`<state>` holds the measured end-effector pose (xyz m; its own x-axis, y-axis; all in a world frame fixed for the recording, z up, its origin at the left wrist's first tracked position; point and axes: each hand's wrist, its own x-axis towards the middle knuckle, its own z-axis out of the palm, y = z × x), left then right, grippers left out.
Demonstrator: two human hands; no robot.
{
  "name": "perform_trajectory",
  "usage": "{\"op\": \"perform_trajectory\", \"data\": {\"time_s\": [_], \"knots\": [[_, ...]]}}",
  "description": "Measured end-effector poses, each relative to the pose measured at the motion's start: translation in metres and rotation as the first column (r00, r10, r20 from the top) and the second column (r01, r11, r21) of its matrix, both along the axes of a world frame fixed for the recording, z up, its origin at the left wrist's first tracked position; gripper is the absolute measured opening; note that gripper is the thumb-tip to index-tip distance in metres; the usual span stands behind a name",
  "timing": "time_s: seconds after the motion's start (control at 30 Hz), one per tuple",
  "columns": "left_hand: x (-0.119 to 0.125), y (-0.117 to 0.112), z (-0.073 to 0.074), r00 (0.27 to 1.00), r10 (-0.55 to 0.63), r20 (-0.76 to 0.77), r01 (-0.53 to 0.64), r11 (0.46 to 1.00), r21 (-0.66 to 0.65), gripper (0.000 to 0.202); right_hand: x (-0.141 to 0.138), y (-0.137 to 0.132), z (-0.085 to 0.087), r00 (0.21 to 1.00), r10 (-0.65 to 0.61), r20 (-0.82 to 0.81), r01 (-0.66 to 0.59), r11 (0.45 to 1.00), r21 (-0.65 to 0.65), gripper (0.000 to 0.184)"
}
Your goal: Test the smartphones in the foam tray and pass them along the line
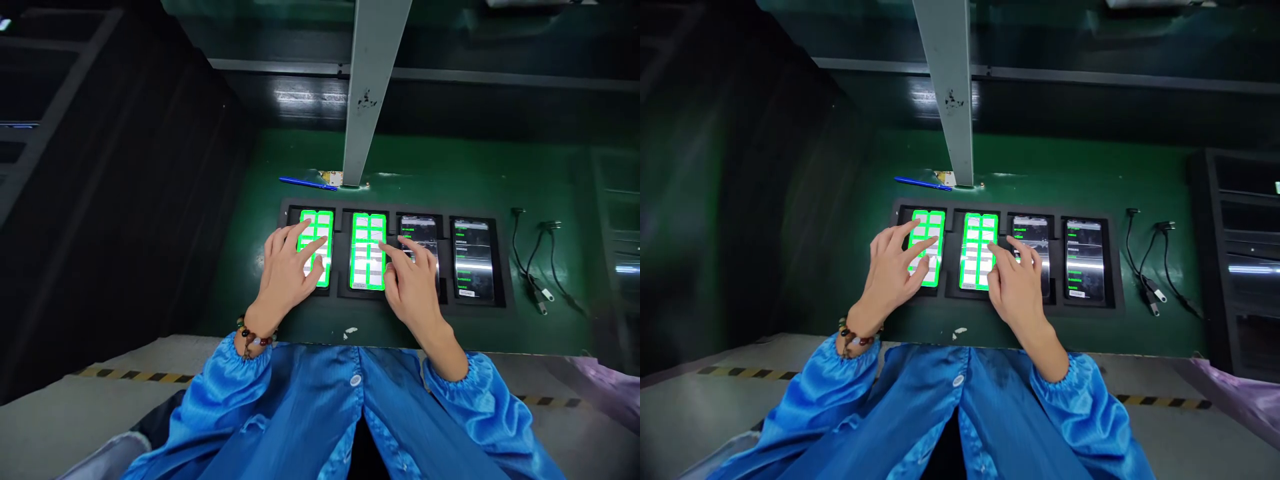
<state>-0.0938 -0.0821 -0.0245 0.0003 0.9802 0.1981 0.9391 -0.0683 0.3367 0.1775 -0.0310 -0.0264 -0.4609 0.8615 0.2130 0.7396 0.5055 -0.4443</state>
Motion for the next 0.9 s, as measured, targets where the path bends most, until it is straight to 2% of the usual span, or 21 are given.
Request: {"op": "perform_trajectory", "data": {"time_s": [0.2,0.3,0.47,0.57,0.67,0.8,0.9], "knots": [[-0.020,-0.026,-0.002,0.981,0.193,-0.006,-0.193,0.980,0.040,0.036,-0.028,-0.004,-0.002,0.982,0.182,-0.047,-0.183,0.983,-0.006,0.048],[-0.017,-0.028,-0.001,0.986,0.166,0.006,-0.166,0.985,0.053,0.034,-0.026,-0.005,-0.002,0.983,0.180,-0.034,-0.180,0.984,0.003,0.047],[0.005,-0.013,-0.001,1.000,0.003,-0.013,-0.002,0.998,0.058,0.035,0.004,-0.009,0.000,0.999,0.033,-0.004,-0.033,0.999,0.002,0.046],[0.011,-0.008,-0.001,0.999,-0.035,-0.017,0.036,0.998,0.045,0.037,0.012,-0.012,0.000,1.000,-0.007,0.003,0.007,1.000,0.000,0.046],[0.005,-0.014,-0.001,1.000,-0.002,-0.016,0.003,0.999,0.044,0.036,0.003,-0.014,-0.001,0.999,0.031,-0.027,-0.031,0.999,-0.011,0.045],[-0.012,-0.035,-0.001,0.991,0.131,-0.023,-0.129,0.990,0.056,0.033,-0.021,-0.018,0.000,0.982,0.177,-0.072,-0.180,0.983,-0.037,0.048],[-0.017,-0.046,-0.001,0.986,0.162,-0.027,-0.160,0.985,0.064,0.033,-0.028,-0.020,0.001,0.972,0.221,-0.078,-0.225,0.974,-0.040,0.049]]}}
